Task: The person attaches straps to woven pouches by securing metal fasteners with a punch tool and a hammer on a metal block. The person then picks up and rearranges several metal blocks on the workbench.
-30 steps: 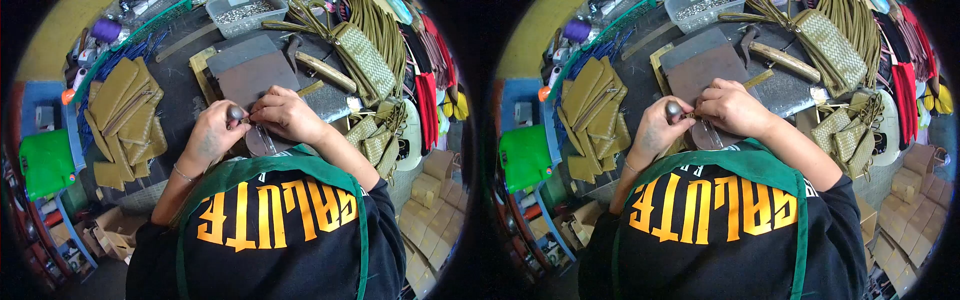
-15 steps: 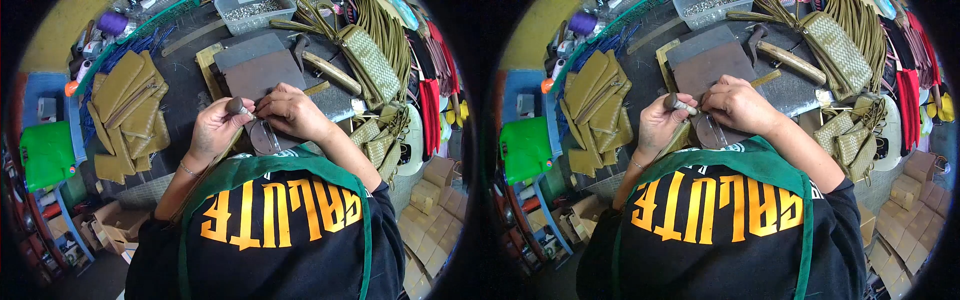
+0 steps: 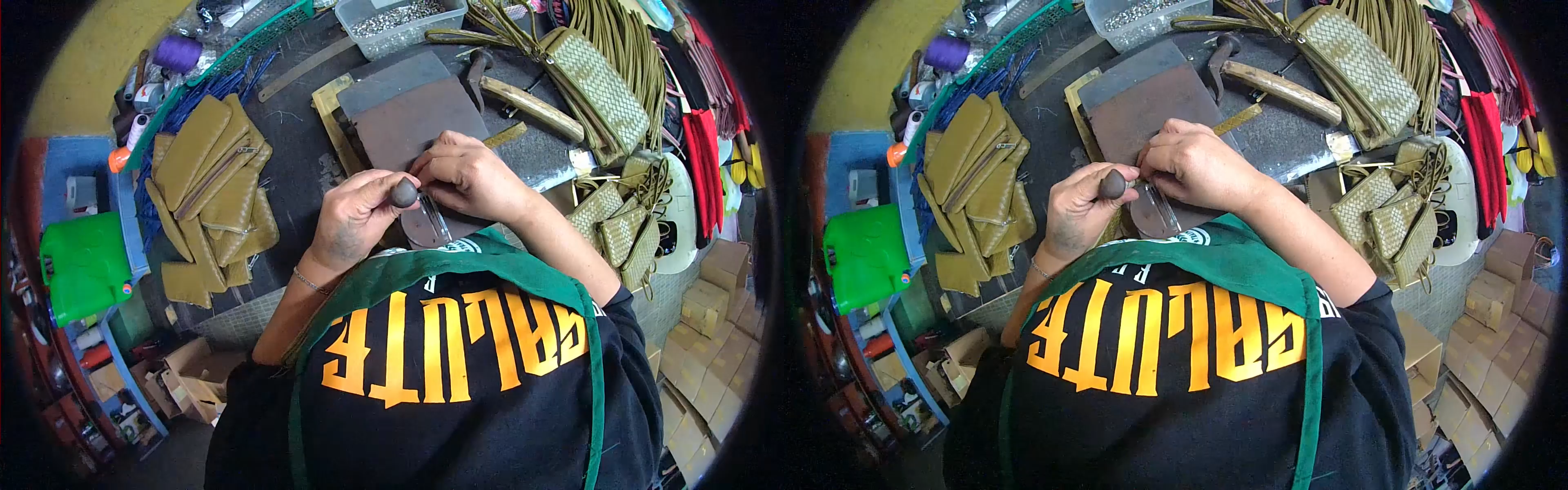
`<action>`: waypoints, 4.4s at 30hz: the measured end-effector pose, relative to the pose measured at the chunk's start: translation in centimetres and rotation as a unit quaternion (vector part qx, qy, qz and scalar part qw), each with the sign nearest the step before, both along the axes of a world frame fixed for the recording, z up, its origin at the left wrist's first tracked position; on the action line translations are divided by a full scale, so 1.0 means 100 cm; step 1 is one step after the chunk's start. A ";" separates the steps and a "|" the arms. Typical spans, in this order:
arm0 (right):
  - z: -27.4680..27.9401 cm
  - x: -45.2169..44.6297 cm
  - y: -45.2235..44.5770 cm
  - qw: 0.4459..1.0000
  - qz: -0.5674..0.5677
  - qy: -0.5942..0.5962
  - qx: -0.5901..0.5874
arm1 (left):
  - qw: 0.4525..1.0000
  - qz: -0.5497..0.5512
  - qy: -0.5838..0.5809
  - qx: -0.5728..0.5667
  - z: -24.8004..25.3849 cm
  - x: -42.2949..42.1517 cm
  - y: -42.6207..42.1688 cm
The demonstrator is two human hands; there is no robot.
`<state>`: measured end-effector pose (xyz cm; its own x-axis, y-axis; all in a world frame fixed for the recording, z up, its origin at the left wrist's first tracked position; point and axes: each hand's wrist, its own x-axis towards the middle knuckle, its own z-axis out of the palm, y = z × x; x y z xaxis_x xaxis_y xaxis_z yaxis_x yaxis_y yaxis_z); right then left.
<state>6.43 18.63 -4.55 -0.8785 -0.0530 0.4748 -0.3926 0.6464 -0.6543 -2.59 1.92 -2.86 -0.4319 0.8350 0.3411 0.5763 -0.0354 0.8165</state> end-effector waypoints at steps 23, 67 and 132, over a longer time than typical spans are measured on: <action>-0.052 0.025 0.113 0.866 -0.375 -0.214 0.252 | 0.991 0.036 -0.131 -0.020 -0.005 0.004 -0.004; 0.138 0.055 0.029 0.985 -0.003 0.043 0.167 | 0.996 0.050 0.008 -0.077 0.000 0.008 -0.004; 0.015 -0.015 0.012 0.985 0.022 -0.123 0.122 | 0.902 0.055 -0.422 -0.067 -0.027 -0.014 -0.024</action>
